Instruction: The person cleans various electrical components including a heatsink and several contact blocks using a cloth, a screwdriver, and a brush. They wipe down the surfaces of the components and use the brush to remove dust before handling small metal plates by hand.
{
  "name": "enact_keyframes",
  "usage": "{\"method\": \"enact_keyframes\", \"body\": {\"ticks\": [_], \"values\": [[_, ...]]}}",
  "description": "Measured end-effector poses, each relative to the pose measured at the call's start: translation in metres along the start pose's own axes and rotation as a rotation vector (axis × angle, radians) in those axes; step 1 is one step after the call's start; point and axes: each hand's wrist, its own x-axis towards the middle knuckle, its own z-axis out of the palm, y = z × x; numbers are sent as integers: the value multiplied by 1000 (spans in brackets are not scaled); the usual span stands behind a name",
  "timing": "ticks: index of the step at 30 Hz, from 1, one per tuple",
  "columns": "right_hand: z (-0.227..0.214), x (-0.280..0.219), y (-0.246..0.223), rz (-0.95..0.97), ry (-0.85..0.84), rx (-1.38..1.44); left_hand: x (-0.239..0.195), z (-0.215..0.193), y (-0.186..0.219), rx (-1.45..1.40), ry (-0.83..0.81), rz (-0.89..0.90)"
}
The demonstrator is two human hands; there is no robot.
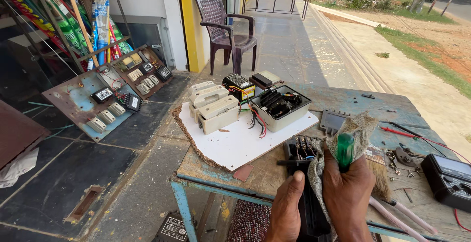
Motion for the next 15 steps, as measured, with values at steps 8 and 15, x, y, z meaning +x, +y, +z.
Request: {"method": "enact_keyframes", "body": {"ticks": [8,15], "values": [[7,-57,37,129,-222,54,4,-26,46,74,-45,115],[10,-12,22,101,9,116,11,-4,16,190,-27,-125]]}}
